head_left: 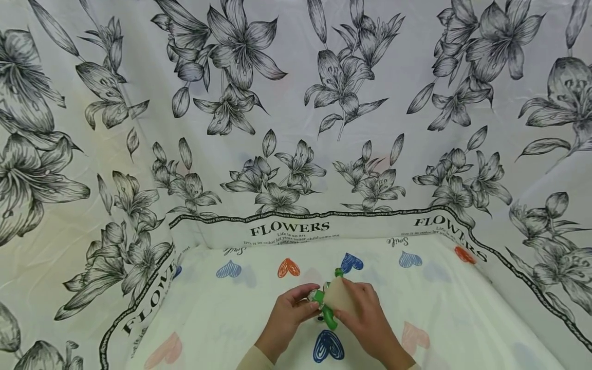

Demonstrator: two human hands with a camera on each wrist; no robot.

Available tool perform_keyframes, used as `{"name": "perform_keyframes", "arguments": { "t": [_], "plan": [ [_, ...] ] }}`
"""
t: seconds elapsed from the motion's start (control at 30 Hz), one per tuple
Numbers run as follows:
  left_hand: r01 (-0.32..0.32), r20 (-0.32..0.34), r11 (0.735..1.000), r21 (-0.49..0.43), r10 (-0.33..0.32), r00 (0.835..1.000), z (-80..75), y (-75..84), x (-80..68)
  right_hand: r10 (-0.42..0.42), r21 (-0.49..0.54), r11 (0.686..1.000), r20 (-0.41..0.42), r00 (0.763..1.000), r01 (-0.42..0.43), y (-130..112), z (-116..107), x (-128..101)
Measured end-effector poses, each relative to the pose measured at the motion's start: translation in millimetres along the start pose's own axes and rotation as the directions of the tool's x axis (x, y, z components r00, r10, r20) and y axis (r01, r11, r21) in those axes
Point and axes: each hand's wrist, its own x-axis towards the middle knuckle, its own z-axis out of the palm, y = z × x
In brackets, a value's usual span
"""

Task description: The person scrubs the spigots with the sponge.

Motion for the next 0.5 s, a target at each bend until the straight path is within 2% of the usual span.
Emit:
{"name": "perform_keyframes", "arguments": {
  "t": [0.17,0.3,0.5],
  "plan": [
    [0.018,0.01,1.0,0.012,-0.019,1.0,-1.0,0.5,-2.8,0.028,-0.028,0.999,-0.044,0.999,-0.029,7.4,-3.5,4.3],
    [0.018,0.006,1.0,0.018,-0.018,1.0,-2.6,-1.7,-3.1,0.063,-0.003,0.998,-0.021,0.998,-0.064,11.0,-4.5,5.5],
    [-0.001,0.022,1.0,0.002,0.001,1.0,-2.7,-8.7,0.3,0.049,0.015,0.999,-0.021,0.999,-0.049,13.2,-2.2,3.6]
  ]
}}
